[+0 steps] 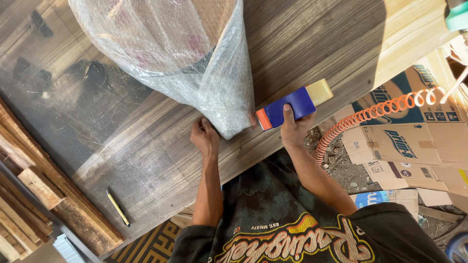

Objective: The person wraps a circular board with bubble wrap and applies tape using a handheld dispenser.

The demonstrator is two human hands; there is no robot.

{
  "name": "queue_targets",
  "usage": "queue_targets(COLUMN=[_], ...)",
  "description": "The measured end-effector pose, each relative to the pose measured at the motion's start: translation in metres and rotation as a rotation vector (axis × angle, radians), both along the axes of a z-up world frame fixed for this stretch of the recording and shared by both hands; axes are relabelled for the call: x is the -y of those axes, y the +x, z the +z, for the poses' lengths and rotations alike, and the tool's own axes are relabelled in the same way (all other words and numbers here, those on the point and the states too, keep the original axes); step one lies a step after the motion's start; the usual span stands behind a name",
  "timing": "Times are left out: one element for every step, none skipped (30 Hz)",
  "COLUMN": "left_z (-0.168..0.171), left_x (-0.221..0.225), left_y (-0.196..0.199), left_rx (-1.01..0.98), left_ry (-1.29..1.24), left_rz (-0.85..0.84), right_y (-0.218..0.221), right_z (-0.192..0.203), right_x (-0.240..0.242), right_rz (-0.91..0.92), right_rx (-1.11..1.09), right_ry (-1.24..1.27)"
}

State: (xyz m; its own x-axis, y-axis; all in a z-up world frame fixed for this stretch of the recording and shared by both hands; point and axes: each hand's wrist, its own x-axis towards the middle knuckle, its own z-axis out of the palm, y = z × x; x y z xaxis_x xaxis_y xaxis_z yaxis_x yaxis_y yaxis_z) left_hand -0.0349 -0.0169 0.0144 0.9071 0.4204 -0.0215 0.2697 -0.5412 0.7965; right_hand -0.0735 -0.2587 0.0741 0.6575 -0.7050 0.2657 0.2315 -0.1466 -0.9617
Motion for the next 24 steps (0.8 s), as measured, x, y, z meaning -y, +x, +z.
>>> queue_targets(left_z=[0.010, 0.037, 0.064, 0.091, 0.094, 0.098, 0.101, 0.110, 0.119, 0.129, 0.120, 0.112, 0.103, 0.102, 0.100, 0.098, 0.097, 0.097, 0.097, 0.096, 0.096, 0.096, 0.099, 0.102], left_x=[0.000, 0.012, 0.024, 0.034, 0.042, 0.052, 0.060, 0.061, 0.060, 0.062, 0.061, 0.059, 0.058, 0.059, 0.060, 0.060, 0.058, 0.058, 0.059, 0.058, 0.057, 0.057, 0.055, 0.055], left_y=[-0.004, -0.010, -0.017, -0.027, -0.022, -0.019, -0.016, -0.007, 0.001, 0.013, 0.014, 0.015, 0.015, 0.018, 0.020, 0.018, 0.016, 0.016, 0.017, 0.016, 0.015, 0.016, 0.018, 0.018], left_rx=[-0.018, -0.015, 0.119, 0.251, 0.250, 0.328, 0.406, 0.402, 0.214, 0.025, 0.027, 0.067, 0.106, 0.107, 0.124, 0.139, 0.140, 0.127, 0.115, 0.114, 0.109, 0.109, 0.112, 0.057], left_ry=[-0.163, -0.165, 0.004, 0.178, 0.179, 0.258, 0.334, 0.334, 0.461, 0.584, 0.581, 0.616, 0.651, 0.649, 0.644, 0.640, 0.638, 0.631, 0.624, 0.624, 0.623, 0.621, 0.620, 0.620], left_rz=[0.047, 0.045, -0.101, -0.240, -0.237, -0.476, -0.715, -0.707, -0.891, -1.071, -1.067, -1.063, -1.059, -1.064, -1.048, -1.032, -1.037, -1.038, -1.040, -1.038, -1.030, -1.028, -1.031, -1.053], right_y=[0.000, 0.002, 0.004, 0.003, 0.004, 0.002, 0.001, -0.001, -0.002, -0.001, -0.002, -0.003, -0.005, -0.004, -0.003, -0.006, -0.004, 0.001, 0.006, 0.005, 0.003, 0.002, 0.001, -0.001], right_z=[-0.007, -0.004, -0.001, 0.002, 0.003, 0.004, 0.005, 0.004, 0.003, 0.003, -0.002, -0.007, -0.012, -0.019, -0.026, -0.034, -0.018, -0.001, 0.016, 0.023, 0.029, 0.035, 0.033, 0.032], right_x=[0.002, 0.001, 0.001, -0.002, 0.000, 0.003, 0.006, 0.007, 0.008, 0.011, 0.015, 0.017, 0.020, 0.029, 0.038, 0.046, 0.036, 0.029, 0.021, 0.023, 0.025, 0.028, 0.034, 0.041], right_rz=[-0.001, -0.004, -0.006, -0.003, 0.000, 0.019, 0.038, 0.047, 0.069, 0.085, 0.089, 0.052, 0.015, 0.011, -0.011, -0.033, -0.037, -0.087, -0.137, -0.134, -0.152, -0.175, -0.179, -0.178], right_rx=[0.030, 0.032, 0.051, 0.066, 0.065, 0.061, 0.057, 0.054, 0.065, 0.080, 0.082, 0.022, -0.037, -0.038, -0.037, -0.037, -0.039, -0.010, 0.020, 0.019, 0.016, 0.017, 0.019, -0.019], right_ry=[-0.002, -0.004, 0.004, 0.015, 0.016, -0.006, -0.027, -0.028, -0.034, -0.044, -0.047, -0.018, 0.011, 0.009, 0.034, 0.059, 0.058, 0.136, 0.215, 0.215, 0.302, 0.386, 0.384, 0.406])
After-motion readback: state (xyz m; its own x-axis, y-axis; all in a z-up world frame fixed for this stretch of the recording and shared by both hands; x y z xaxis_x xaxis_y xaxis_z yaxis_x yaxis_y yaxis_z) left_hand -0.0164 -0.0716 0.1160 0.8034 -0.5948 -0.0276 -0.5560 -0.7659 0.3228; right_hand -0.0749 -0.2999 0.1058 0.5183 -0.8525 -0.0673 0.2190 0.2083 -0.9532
